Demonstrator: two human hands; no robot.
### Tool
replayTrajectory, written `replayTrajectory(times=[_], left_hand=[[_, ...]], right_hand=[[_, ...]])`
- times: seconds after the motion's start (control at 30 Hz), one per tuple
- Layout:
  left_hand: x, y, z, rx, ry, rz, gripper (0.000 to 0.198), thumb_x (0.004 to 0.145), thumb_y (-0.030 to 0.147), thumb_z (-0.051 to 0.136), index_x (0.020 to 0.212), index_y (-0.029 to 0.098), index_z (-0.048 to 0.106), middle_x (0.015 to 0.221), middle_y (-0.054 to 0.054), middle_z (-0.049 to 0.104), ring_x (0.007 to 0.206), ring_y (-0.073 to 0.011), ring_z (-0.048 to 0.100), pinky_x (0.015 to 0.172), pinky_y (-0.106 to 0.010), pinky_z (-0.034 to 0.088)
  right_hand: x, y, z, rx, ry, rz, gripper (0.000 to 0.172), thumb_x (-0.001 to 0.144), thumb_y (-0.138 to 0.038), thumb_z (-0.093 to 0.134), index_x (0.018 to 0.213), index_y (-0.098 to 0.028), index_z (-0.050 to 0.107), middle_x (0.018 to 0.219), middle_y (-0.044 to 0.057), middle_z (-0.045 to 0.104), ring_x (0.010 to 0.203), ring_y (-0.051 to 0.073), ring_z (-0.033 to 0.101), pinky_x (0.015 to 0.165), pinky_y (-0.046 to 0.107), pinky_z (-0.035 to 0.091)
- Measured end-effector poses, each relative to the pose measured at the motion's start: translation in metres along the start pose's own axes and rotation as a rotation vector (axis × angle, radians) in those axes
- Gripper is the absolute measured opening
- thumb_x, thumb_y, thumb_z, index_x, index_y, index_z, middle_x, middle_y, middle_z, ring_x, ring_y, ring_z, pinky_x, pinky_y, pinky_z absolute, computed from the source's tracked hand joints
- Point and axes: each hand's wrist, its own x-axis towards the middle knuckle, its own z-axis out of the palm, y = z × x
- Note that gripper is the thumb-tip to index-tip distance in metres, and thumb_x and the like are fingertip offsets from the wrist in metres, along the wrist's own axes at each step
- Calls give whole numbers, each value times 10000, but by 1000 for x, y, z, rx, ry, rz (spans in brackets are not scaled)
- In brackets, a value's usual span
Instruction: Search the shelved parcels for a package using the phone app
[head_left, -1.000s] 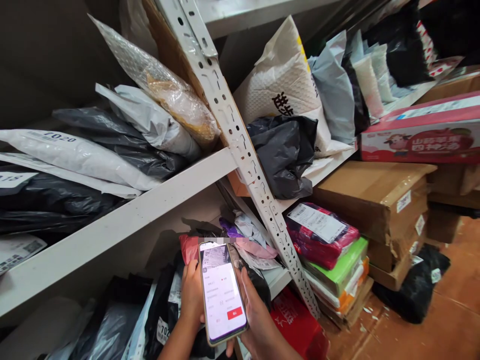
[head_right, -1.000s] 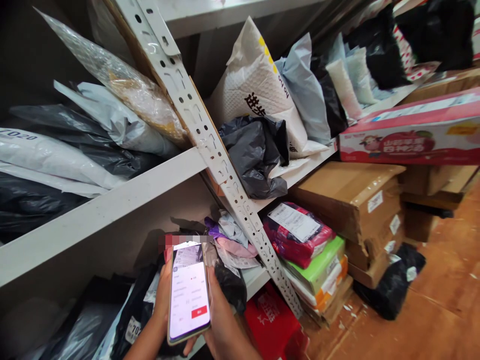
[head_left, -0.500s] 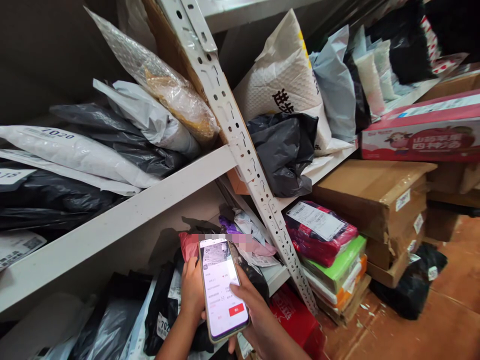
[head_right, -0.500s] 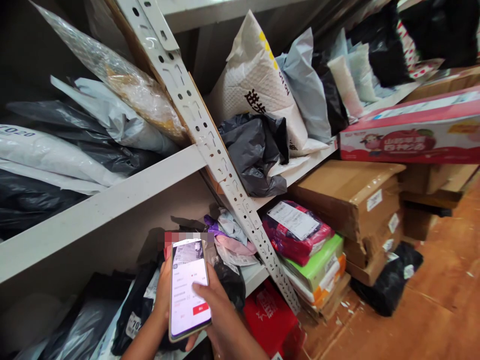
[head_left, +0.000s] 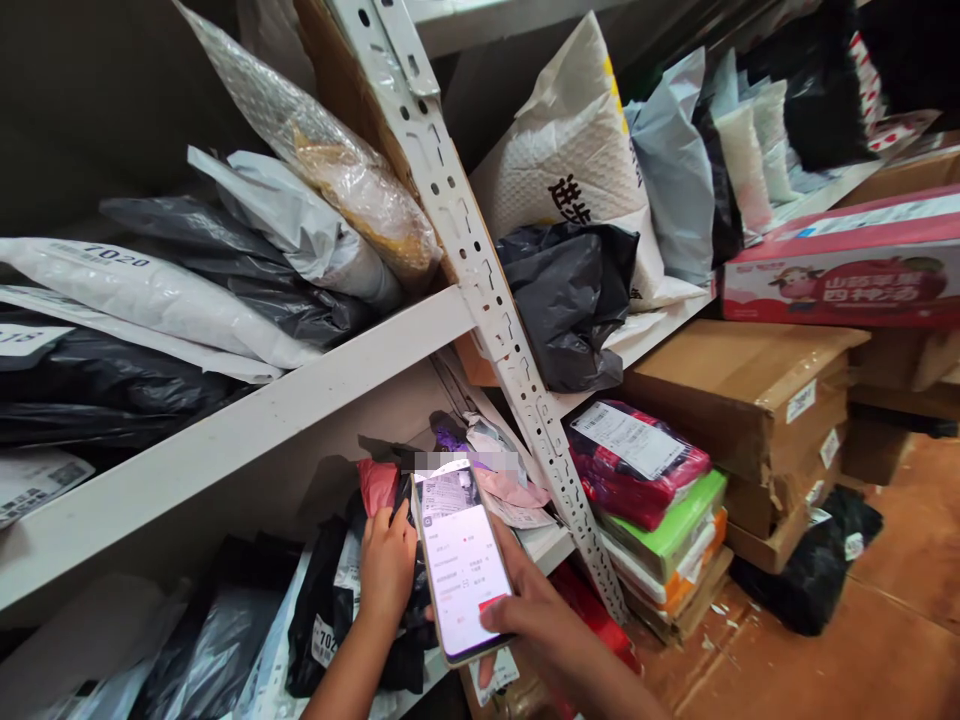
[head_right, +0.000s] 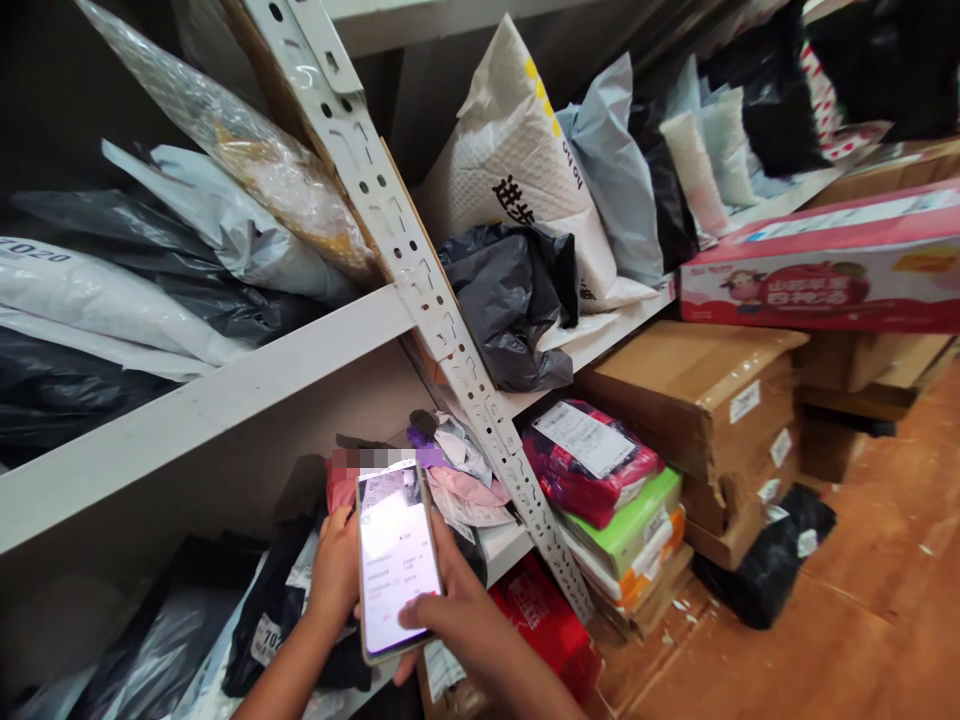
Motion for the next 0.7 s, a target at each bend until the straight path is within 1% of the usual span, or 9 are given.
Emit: replayTrajectory(times=[0.1,0.17,0.27,0.33,0.4,0.5,0.6,0.67,0.7], left_hand=[[0,-1,3,113,59,33,417,867,160,372,1220,117,589,1030,-139,614,966,-260,561,907,-354,454],[2,4,-3,112,55,22,392,892,198,359,1185,113,605,1048,-140,626,989,-260,570,928,-355,446],[11,19,-19,68,-75,-56,404,931,337,315,1057,126,637,1046,-152,648,1019,-287,591,922,-400,441],[23,32,-30,36,-196,-149,374,897,424,402,1030,140,606,1030,-158,664,1006,-319,611,890,-438,441],[36,44,-36,-7,-278,-234,443,790,394,578,1137,127,516,1070,-177,663,1016,-338,616,878,-438,433],[54,57,-36,-72,-338,-303,719,634,231,687,1260,44,385,1150,-255,622,1062,-358,602,846,-398,436],[67,60,-36,-123,-400,-338,428,634,204,635,1025,39,580,1053,-271,660,977,-362,642,727,-355,456],[72,56,-40,-152,-400,-353,225,662,231,573,816,80,634,957,-250,692,905,-348,665,660,-333,452],[74,51,-45,-162,-375,-357,208,678,254,543,767,90,634,929,-248,696,896,-348,667,649,-331,452]], right_hand=[[-14,-20,-13,-101,15,-30,1010,587,-172,638,1445,-263,113,983,71,715,730,242,683,405,214,494],[-28,-33,-22,-154,38,-60,1000,594,-220,688,1446,-270,166,1058,85,696,807,261,678,494,263,521],[-52,-49,-33,-165,116,-77,1016,572,-271,746,1445,-261,225,1097,87,688,880,273,667,727,365,524],[-66,-56,-35,-152,160,-28,1075,538,-310,775,1453,-236,214,1068,106,707,854,286,672,710,370,502],[-75,-62,-34,-119,183,37,1133,522,-363,782,1464,-208,173,1054,140,718,826,315,685,640,358,482],[-80,-64,-30,15,122,67,1110,536,-407,762,1461,-224,176,1113,155,701,867,372,692,704,421,488],[-76,-55,-35,69,79,45,892,580,-405,748,1368,-213,377,1134,159,691,884,362,692,776,444,490],[-72,-41,-45,-12,144,26,819,576,-382,768,1302,-185,444,1074,156,712,854,322,696,748,401,501],[-70,-33,-52,-69,194,17,840,564,-372,782,1306,-184,434,1049,144,718,847,305,693,704,372,505]])
